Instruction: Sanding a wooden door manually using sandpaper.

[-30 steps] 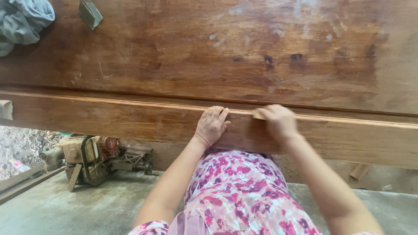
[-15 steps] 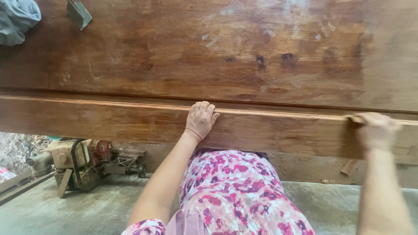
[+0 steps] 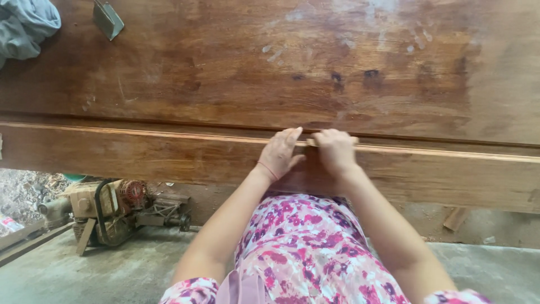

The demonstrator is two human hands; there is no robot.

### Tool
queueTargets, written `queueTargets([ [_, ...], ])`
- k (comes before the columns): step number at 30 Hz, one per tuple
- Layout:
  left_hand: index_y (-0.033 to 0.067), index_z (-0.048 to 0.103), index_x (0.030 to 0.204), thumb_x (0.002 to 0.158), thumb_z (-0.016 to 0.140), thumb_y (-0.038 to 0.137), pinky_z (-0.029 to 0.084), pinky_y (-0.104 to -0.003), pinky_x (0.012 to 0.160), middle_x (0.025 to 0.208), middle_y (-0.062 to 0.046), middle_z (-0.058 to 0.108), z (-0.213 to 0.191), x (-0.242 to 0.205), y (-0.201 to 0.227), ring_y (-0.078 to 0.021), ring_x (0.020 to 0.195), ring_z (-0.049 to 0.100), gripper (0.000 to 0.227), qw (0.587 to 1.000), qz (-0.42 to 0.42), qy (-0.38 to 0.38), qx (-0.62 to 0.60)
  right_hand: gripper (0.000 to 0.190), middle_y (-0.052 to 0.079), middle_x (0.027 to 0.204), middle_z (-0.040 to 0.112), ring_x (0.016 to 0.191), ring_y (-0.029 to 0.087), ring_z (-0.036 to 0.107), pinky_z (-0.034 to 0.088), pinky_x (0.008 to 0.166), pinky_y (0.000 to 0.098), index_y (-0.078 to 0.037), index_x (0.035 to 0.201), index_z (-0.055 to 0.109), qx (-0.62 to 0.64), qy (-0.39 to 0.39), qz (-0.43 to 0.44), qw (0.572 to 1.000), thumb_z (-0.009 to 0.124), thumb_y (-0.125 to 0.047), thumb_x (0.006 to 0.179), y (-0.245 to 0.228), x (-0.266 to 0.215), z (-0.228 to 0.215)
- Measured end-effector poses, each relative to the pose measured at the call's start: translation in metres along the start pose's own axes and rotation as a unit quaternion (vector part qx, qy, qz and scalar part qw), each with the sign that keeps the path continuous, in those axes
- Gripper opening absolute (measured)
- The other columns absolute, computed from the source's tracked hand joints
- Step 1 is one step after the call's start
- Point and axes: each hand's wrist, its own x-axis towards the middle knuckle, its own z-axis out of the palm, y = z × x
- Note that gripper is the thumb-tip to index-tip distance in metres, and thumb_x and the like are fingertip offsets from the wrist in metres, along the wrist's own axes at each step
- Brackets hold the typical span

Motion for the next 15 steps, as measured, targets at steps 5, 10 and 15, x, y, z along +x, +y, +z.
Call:
queueTargets([
  [5,0.0019,0.038,0.15,0.073,0.077,0.011,0.048,-0.042,0.108,0.135,-0.02,0.059,0.03,0.023,0.018,-0.0362,0.125,0.06,0.087,0.999,-0.016,0.029,-0.032,0.033,0.012,0.098,0.073,0.094,0.033,0.07,0.056,0.081,0.0473,-0.011,0.124,0.062,0.058,-0.107,0.097,0.988,0.071,-0.011,0.092,-0.007,0.019,-0.025],
  [10,0.0177,0.067,0.11,0.096,0.07,0.024,0.049,-0.043,0.105,0.116,-0.004,0.072,0.056,0.047,0.033,-0.0254,0.116,0.067,0.015,0.956,-0.06,-0.25,0.139,0.071,0.014,0.099,0.075,0.099,0.032,0.071,0.046,0.099,0.0578,-0.006,0.123,0.059,0.045,-0.018,0.044,0.998,0.083,-0.012,0.057,0.037,-0.028,-0.052],
  [15,0.0087,0.064,0.12,0.083,0.075,0.027,0.051,-0.043,0.095,0.113,-0.01,0.07,0.055,0.096,0.093,-0.0273,0.11,0.068,0.043,0.923,-0.098,-0.356,0.106,0.036,0.012,0.11,0.073,0.108,0.032,0.068,0.054,0.101,0.0426,-0.01,0.114,0.071,0.165,0.041,0.083,0.982,0.063,0.002,0.081,0.067,-0.076,-0.034],
])
